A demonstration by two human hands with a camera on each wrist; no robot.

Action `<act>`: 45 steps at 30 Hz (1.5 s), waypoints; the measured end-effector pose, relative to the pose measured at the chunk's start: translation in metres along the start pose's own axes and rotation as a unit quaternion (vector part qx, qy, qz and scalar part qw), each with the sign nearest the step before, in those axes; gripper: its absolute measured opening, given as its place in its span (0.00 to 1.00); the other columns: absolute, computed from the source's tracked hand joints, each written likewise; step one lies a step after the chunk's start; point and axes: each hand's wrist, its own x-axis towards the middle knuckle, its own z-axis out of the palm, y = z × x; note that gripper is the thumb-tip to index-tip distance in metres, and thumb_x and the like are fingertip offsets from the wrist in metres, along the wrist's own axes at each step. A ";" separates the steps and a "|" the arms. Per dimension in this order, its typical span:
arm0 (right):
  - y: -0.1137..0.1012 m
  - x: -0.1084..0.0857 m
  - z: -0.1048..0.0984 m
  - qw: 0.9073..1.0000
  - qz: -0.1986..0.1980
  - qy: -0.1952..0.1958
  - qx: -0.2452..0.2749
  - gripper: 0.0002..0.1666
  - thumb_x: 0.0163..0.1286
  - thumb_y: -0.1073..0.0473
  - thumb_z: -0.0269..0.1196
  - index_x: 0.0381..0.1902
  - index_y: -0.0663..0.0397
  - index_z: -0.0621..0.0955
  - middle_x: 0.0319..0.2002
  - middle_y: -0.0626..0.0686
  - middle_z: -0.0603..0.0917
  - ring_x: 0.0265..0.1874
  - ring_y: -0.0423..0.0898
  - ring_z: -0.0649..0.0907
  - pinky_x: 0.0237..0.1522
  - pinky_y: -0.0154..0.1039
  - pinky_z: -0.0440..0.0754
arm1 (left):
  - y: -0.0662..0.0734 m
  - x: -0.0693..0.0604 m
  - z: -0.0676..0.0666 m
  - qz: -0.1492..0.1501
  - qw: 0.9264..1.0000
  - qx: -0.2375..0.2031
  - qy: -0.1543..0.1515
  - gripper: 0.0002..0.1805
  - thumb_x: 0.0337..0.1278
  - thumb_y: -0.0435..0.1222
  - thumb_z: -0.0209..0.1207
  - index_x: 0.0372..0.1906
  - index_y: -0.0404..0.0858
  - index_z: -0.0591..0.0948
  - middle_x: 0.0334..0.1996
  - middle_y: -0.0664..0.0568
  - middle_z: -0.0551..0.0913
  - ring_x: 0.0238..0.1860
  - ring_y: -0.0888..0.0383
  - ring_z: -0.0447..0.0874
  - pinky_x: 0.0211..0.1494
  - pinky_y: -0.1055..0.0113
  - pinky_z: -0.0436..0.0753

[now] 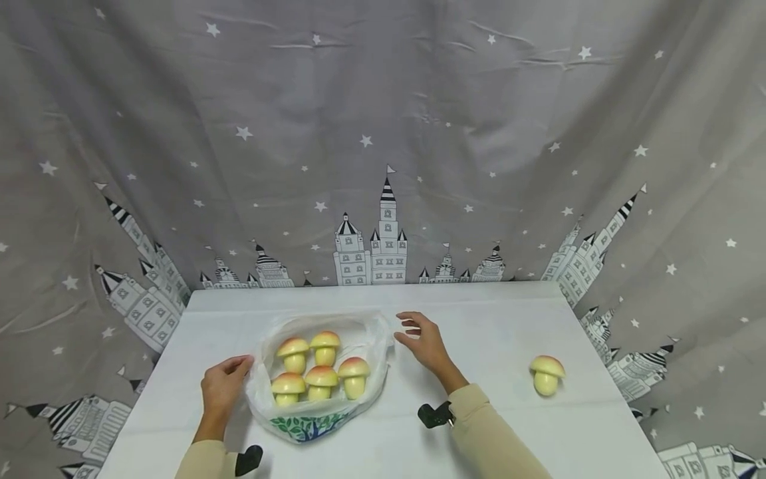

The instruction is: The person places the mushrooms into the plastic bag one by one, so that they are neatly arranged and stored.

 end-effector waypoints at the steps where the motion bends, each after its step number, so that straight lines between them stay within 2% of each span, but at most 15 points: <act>1: 0.002 -0.002 -0.004 1.000 -0.003 0.007 -0.002 0.21 0.62 0.64 0.67 0.54 0.60 0.78 0.53 0.59 0.80 0.51 0.58 0.80 0.51 0.46 0.81 | 0.000 0.000 0.000 0.000 1.000 0.001 0.001 0.24 0.65 0.46 0.56 0.50 0.26 0.81 0.47 0.34 0.82 0.50 0.41 0.77 0.53 0.50 0.73; 8: 0.018 -0.015 -0.029 0.998 -0.003 0.056 -0.014 0.23 0.60 0.65 0.68 0.55 0.59 0.78 0.53 0.58 0.80 0.52 0.57 0.80 0.52 0.48 0.79 | 0.000 0.002 0.001 -0.013 1.000 -0.007 0.002 0.24 0.65 0.45 0.57 0.51 0.26 0.80 0.49 0.33 0.81 0.52 0.40 0.76 0.56 0.48 0.72; 15: 0.028 -0.022 -0.058 0.995 -0.008 0.096 -0.035 0.23 0.60 0.66 0.69 0.54 0.62 0.78 0.53 0.60 0.79 0.52 0.58 0.79 0.53 0.51 0.78 | 0.002 -0.001 0.000 -0.022 1.000 -0.009 0.003 0.24 0.66 0.45 0.56 0.51 0.26 0.80 0.50 0.33 0.80 0.52 0.40 0.75 0.56 0.49 0.72; 23: 0.036 -0.028 -0.081 0.993 0.014 0.097 -0.063 0.24 0.60 0.63 0.69 0.54 0.61 0.79 0.55 0.61 0.78 0.56 0.59 0.76 0.58 0.54 0.73 | 0.008 -0.002 -0.001 -0.029 1.000 -0.013 0.000 0.24 0.66 0.45 0.56 0.52 0.27 0.79 0.51 0.32 0.80 0.53 0.41 0.75 0.57 0.49 0.72; 32: 0.050 -0.042 -0.102 0.988 0.003 0.131 -0.080 0.25 0.58 0.63 0.71 0.54 0.63 0.78 0.55 0.63 0.78 0.58 0.59 0.74 0.58 0.56 0.72 | 0.004 -0.001 0.000 -0.024 1.000 -0.001 0.013 0.23 0.65 0.45 0.57 0.50 0.28 0.81 0.47 0.36 0.83 0.50 0.43 0.76 0.52 0.49 0.75; 39: 0.058 -0.049 -0.121 0.982 -0.001 0.159 -0.101 0.26 0.56 0.65 0.71 0.53 0.64 0.78 0.54 0.64 0.78 0.57 0.60 0.74 0.56 0.56 0.72 | 0.007 0.000 -0.001 -0.022 1.000 -0.011 -0.005 0.24 0.66 0.45 0.56 0.52 0.26 0.79 0.50 0.32 0.80 0.52 0.41 0.75 0.56 0.49 0.72; 45: 0.065 -0.056 -0.140 0.977 0.008 0.185 -0.106 0.26 0.55 0.67 0.71 0.53 0.66 0.78 0.54 0.65 0.77 0.58 0.61 0.73 0.57 0.56 0.69 | 0.006 -0.001 0.000 -0.020 1.000 -0.006 -0.002 0.24 0.66 0.45 0.56 0.51 0.26 0.80 0.50 0.32 0.80 0.51 0.41 0.76 0.55 0.49 0.72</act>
